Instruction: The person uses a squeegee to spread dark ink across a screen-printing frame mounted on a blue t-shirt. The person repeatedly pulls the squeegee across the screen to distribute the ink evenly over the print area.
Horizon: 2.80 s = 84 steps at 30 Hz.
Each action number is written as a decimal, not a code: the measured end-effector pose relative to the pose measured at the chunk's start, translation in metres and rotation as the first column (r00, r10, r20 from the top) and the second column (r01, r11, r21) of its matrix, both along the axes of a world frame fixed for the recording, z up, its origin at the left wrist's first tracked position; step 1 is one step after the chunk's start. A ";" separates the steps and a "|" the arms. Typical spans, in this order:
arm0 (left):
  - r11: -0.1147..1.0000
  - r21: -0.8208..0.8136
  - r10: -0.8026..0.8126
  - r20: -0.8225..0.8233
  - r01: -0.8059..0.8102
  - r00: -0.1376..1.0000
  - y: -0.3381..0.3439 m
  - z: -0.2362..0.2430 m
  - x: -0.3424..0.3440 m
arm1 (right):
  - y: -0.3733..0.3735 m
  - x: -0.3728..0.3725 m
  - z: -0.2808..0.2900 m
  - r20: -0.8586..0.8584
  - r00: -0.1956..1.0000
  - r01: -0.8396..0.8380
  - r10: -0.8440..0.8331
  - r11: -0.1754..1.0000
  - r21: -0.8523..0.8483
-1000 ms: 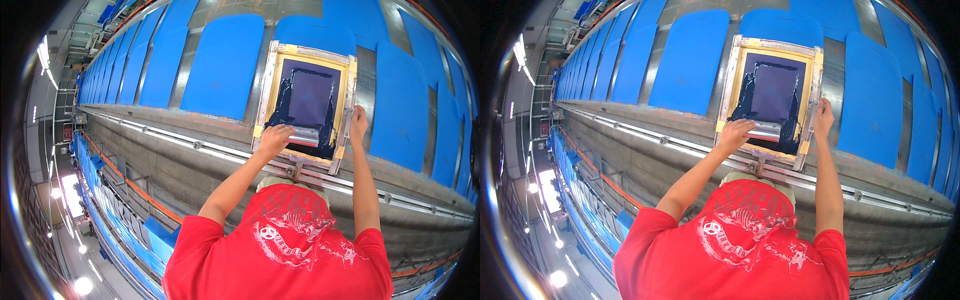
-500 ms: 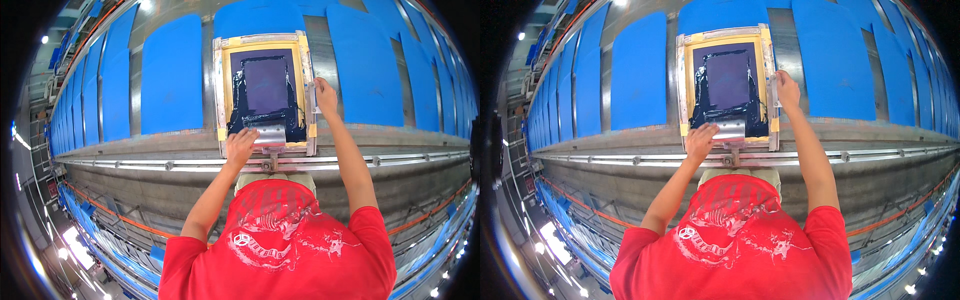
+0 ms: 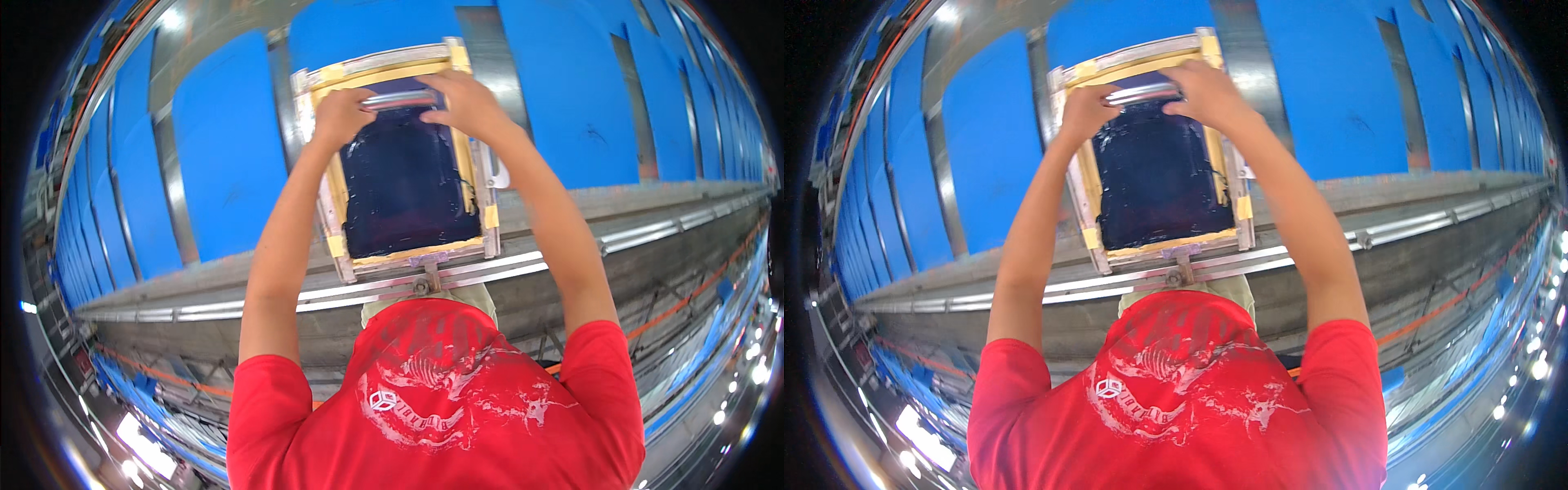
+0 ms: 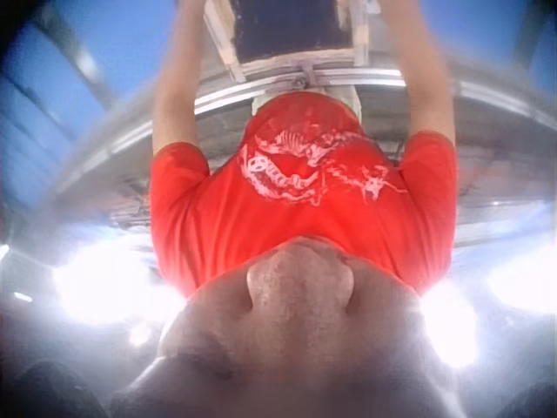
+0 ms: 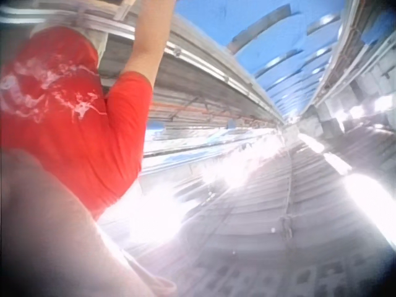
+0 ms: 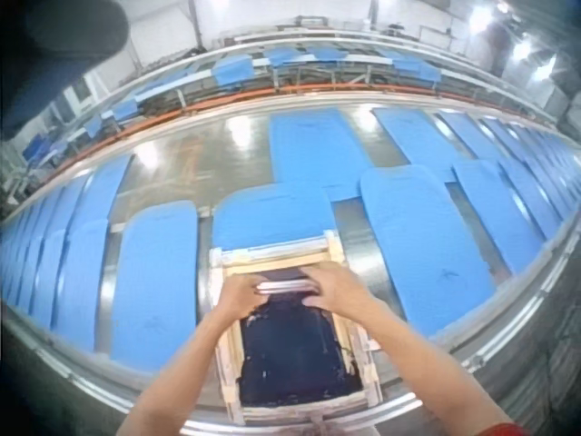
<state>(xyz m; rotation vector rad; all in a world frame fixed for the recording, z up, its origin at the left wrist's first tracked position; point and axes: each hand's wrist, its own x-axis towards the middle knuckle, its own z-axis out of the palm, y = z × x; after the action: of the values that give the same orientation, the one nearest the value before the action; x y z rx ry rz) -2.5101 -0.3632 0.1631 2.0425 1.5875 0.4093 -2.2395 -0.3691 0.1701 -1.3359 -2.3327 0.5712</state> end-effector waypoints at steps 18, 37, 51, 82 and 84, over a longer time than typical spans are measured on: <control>0.990 0.135 0.054 -0.025 -0.050 0.998 -0.177 -0.032 0.003 | -0.172 -0.023 -0.050 -0.205 0.978 0.002 -0.028 0.992 -0.126; 0.964 0.265 0.003 -0.070 0.016 0.998 -0.160 -0.051 0.005 | -0.168 -0.025 -0.070 -0.232 0.967 0.110 -0.105 0.994 0.007; 0.985 0.168 0.061 -0.088 -0.045 0.994 -0.014 -0.024 0.001 | -0.011 -0.026 -0.050 -0.214 0.973 0.094 -0.091 0.996 0.003; 0.964 0.260 0.057 0.023 -0.061 0.998 -0.232 -0.035 0.029 | -0.076 0.061 -0.097 -0.344 0.617 0.406 -0.708 0.661 -0.631; 0.962 0.257 0.086 0.024 -0.090 0.996 -0.237 -0.038 0.032 | -0.074 0.059 -0.103 -0.323 0.633 0.507 -0.703 0.693 -0.513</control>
<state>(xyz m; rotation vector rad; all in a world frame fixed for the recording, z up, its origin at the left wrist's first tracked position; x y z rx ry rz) -2.4781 -0.6000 0.1253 2.1572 1.6968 0.6931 -2.1804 -0.4431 0.0673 -1.7768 -1.2417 1.0147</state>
